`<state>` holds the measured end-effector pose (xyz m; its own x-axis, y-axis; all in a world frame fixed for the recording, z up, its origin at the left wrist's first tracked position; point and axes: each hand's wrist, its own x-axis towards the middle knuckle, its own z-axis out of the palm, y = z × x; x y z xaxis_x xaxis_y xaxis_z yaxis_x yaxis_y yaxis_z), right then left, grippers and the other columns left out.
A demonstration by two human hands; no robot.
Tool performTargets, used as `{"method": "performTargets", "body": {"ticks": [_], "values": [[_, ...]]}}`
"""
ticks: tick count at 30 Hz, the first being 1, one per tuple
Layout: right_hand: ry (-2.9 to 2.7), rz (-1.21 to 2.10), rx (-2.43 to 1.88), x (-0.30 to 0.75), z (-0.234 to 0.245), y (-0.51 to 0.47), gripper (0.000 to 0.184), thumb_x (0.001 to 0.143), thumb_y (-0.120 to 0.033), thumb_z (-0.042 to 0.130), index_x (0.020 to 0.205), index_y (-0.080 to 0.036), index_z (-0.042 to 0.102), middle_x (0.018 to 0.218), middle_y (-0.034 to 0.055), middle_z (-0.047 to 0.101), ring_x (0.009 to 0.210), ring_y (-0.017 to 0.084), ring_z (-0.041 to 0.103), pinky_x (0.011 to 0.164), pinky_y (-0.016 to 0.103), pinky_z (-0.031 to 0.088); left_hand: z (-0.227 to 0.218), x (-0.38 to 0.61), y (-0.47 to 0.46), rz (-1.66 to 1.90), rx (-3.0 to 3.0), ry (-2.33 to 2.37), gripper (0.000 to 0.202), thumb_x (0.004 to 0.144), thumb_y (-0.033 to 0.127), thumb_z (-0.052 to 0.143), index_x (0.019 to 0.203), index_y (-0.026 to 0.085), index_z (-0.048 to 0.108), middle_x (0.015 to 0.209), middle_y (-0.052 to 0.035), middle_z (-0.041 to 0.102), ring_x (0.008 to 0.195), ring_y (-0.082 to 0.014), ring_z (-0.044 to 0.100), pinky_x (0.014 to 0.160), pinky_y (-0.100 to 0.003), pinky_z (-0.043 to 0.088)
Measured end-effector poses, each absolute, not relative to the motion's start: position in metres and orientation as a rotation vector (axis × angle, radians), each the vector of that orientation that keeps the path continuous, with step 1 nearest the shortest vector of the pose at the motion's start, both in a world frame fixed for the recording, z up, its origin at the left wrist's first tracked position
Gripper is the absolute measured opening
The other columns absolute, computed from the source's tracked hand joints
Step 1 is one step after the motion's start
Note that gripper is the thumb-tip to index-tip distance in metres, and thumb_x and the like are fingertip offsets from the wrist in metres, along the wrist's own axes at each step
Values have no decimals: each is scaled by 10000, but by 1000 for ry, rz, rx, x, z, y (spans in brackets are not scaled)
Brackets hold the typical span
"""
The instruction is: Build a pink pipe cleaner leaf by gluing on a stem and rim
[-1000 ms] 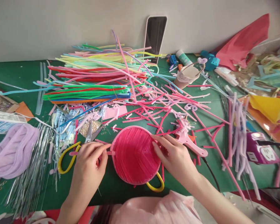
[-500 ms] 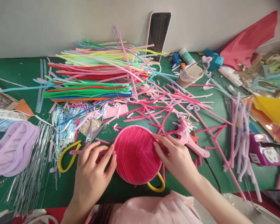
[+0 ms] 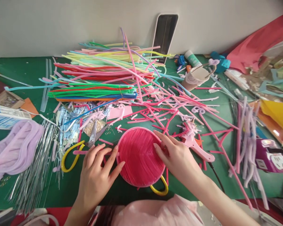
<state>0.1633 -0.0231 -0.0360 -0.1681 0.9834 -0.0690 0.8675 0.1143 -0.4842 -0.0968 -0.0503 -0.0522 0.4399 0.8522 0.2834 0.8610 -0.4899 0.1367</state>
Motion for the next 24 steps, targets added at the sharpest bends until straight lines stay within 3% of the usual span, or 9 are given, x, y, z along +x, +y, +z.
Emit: {"method": "performTargets", "body": {"ticks": [10, 13, 16, 20, 24], "values": [[-2403, 546, -1934, 155, -31, -13, 493, 983, -313, 504, 1448, -151, 471, 880, 98, 710, 635, 220, 716, 494, 276, 507, -53, -99, -50, -493, -2662, -1505, 468, 844, 300, 716, 1284, 193, 599, 1011, -119, 671, 1083, -336, 584, 973, -559, 478], [-2525, 499, -1977, 151, -26, -9, 583, 968, -415, 530, 1485, -167, 428, 871, 112, 708, 575, 226, 706, 433, 272, 450, -51, -99, -46, -554, -2690, -1542, 408, 868, 272, 690, 1261, 201, 609, 1020, -111, 674, 1094, -323, 579, 975, -550, 478], [-2657, 511, -2030, 145, -18, -3, 680, 944, -531, 509, 1523, -201, 374, 870, 125, 703, 569, 241, 708, 406, 272, 407, -50, -97, -39, -688, -2715, -1645, 261, 892, 198, 648, 1153, 210, 652, 1007, -91, 670, 1093, -286, 578, 968, -490, 493], [-2733, 580, -2135, 138, -8, 4, 728, 939, -586, 449, 1561, -250, 279, 921, 123, 697, 670, 268, 731, 453, 283, 452, -49, -92, -20, -815, -2721, -1675, 66, 897, 144, 620, 898, 177, 677, 893, -67, 660, 981, -232, 593, 905, -400, 507], [-2743, 646, -2162, 137, -5, 6, 750, 948, -593, 405, 1579, -239, 211, 968, 130, 696, 762, 276, 739, 549, 304, 516, -47, -100, 4, -707, -2931, -1712, 137, 910, 165, 595, 784, 181, 647, 839, -46, 664, 933, -212, 566, 840, -360, 493]]}}
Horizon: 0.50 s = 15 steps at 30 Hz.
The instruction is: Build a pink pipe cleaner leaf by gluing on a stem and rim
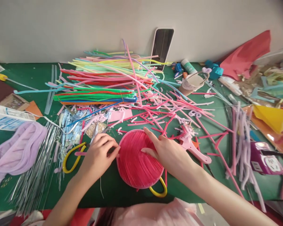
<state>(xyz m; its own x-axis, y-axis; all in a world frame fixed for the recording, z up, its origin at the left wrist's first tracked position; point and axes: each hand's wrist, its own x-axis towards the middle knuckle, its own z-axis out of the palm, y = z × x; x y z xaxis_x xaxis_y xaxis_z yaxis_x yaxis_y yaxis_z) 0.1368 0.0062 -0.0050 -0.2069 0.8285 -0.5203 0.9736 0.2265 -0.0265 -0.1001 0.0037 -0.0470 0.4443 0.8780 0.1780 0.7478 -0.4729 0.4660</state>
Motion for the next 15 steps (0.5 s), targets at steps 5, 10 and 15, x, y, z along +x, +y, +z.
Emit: {"method": "performTargets", "body": {"ticks": [5, 10, 15], "values": [[2110, -513, 1671, 138, -7, 7, 775, 940, -614, 383, 1582, -218, 202, 975, 146, 700, 766, 289, 740, 547, 309, 517, -40, -116, 30, 359, 2345, 1134, 126, 900, 241, 630, 786, 228, 680, 866, -10, 695, 1009, -217, 540, 902, -364, 463], [2126, -581, 1701, 138, -6, 7, 730, 958, -571, 416, 1575, -229, 230, 997, 145, 696, 773, 302, 739, 545, 325, 517, -45, -123, 47, 273, 2368, 1131, 222, 828, 303, 737, 1045, 261, 712, 1021, -40, 652, 1100, -246, 510, 967, -402, 447], [2281, -781, 1934, 148, -9, 0, 557, 985, -440, 485, 1466, -162, 439, 1066, 144, 676, 780, 259, 720, 645, 346, 541, -53, -127, 57, 227, 2477, 1080, 532, 810, 358, 754, 1308, 457, 596, 1194, -42, 579, 1162, -276, 472, 1010, -474, 414]]}}
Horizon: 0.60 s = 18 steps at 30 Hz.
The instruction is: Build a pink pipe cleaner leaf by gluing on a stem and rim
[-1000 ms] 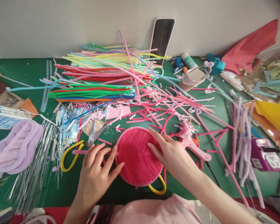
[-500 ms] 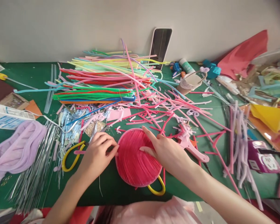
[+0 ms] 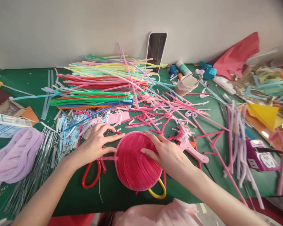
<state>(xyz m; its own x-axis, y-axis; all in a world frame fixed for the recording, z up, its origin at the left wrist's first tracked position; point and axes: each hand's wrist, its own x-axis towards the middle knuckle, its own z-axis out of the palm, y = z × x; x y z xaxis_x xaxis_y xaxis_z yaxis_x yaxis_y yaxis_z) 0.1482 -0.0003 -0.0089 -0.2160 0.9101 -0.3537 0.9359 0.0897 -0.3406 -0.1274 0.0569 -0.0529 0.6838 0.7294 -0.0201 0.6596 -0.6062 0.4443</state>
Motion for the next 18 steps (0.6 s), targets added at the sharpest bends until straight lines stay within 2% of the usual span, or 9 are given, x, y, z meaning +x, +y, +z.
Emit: {"method": "performTargets", "body": {"ticks": [3, 5, 8, 11, 15, 18], "values": [[2475, -889, 2309, 164, -11, -8, 342, 973, -261, 474, 1284, -173, 586, 941, 68, 646, 714, 168, 651, 660, 296, 530, -52, -128, 60, 211, 2463, 1066, 495, 815, 405, 737, 1287, 481, 606, 1189, -41, 571, 1155, -282, 473, 1006, -480, 416], [2508, -933, 2552, 176, -12, -14, 322, 921, -165, 469, 1207, -197, 615, 793, 4, 560, 625, 129, 568, 595, 254, 503, -51, -128, 61, 205, 2456, 1062, 486, 815, 408, 736, 1280, 480, 613, 1186, -44, 568, 1161, -292, 468, 1015, -498, 405], [2436, -1019, 2675, 189, -13, -23, 350, 862, -111, 482, 1168, -206, 624, 746, -24, 489, 593, 114, 518, 554, 232, 486, -51, -128, 62, 187, 2447, 1049, 487, 817, 400, 735, 1281, 482, 613, 1188, -50, 555, 1177, -307, 454, 1028, -531, 384], [2433, -986, 2536, 192, -19, -31, 330, 867, -124, 511, 1155, -206, 650, 802, 0, 546, 623, 119, 549, 571, 244, 502, -52, -128, 64, 156, 2431, 1040, 494, 832, 415, 716, 1303, 493, 589, 1197, -56, 539, 1181, -314, 450, 1020, -545, 384], [2568, -894, 2321, 185, -31, -37, 291, 950, -236, 513, 1183, -193, 681, 937, 66, 606, 802, 165, 636, 685, 285, 549, -50, -126, 68, 74, 2403, 1036, 505, 822, 469, 707, 1307, 517, 572, 1183, -50, 544, 1181, -317, 446, 1022, -547, 381], [2610, -878, 2243, 178, -39, -39, 330, 982, -272, 475, 1208, -156, 686, 947, 88, 600, 791, 169, 656, 688, 294, 562, -47, -124, 70, 8, 2373, 1041, 499, 826, 502, 686, 1308, 533, 560, 1182, -47, 542, 1176, -313, 437, 1025, -547, 379]]}}
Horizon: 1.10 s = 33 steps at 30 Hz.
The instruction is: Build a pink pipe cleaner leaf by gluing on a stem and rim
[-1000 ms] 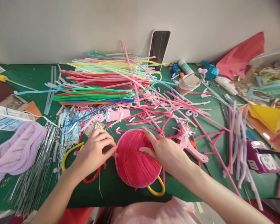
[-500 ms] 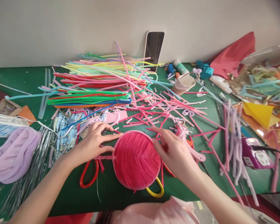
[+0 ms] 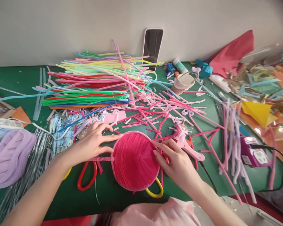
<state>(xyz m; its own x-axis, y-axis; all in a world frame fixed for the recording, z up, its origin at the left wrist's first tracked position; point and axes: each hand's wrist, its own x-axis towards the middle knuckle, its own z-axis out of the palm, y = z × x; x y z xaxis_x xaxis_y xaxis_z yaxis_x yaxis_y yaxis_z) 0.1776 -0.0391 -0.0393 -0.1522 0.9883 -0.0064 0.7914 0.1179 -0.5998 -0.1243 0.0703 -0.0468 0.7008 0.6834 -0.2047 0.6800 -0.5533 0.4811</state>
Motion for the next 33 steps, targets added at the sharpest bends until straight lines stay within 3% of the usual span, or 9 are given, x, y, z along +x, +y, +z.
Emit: {"method": "performTargets", "body": {"ticks": [5, 11, 14, 19, 28, 33], "values": [[-2029, 665, -1737, 172, -43, -43, 356, 988, -288, 461, 1227, -142, 680, 915, 79, 593, 662, 141, 631, 620, 280, 562, -43, -121, 73, -36, 2324, 1034, 469, 817, 547, 671, 1280, 515, 596, 1184, -49, 542, 1191, -314, 422, 1033, -533, 380], [-2073, 711, -1862, 171, -38, -43, 452, 992, -329, 438, 1412, -188, 524, 896, 59, 582, 628, 158, 627, 603, 318, 570, -44, -118, 74, 14, 2350, 990, 464, 817, 496, 706, 1270, 504, 607, 1113, -34, 575, 1128, -274, 476, 1058, -527, 353], [-2161, 746, -1887, 171, -35, -37, 493, 984, -342, 436, 1450, -185, 470, 993, 99, 607, 694, 196, 665, 626, 360, 586, -44, -118, 75, 20, 2356, 989, 470, 815, 477, 717, 1271, 511, 604, 1115, -32, 574, 1129, -270, 481, 1024, -477, 390], [-2288, 755, -1849, 169, -32, -32, 575, 973, -386, 478, 1489, -144, 399, 1112, 155, 620, 836, 249, 696, 691, 398, 602, -38, -112, 72, 18, 2282, 1047, 349, 869, 563, 611, 1186, 443, 692, 1125, -41, 589, 1159, -278, 477, 1028, -482, 383], [-2370, 566, -1885, 160, -39, -40, 670, 923, -500, 555, 1449, -98, 448, 1023, 149, 623, 804, 266, 684, 645, 400, 609, -56, -67, 20, 590, 2343, 1536, 190, 916, 338, 595, 974, 198, 710, 1031, -104, 612, 1084, -298, 496, 982, -513, 402], [-2360, 520, -1911, 158, -39, -41, 640, 938, -515, 514, 1441, -124, 456, 974, 128, 612, 839, 270, 664, 598, 371, 599, -59, -53, 3, 590, 2394, 1671, 288, 879, 443, 643, 1051, 212, 660, 1046, -119, 628, 1102, -338, 480, 981, -557, 379]]}}
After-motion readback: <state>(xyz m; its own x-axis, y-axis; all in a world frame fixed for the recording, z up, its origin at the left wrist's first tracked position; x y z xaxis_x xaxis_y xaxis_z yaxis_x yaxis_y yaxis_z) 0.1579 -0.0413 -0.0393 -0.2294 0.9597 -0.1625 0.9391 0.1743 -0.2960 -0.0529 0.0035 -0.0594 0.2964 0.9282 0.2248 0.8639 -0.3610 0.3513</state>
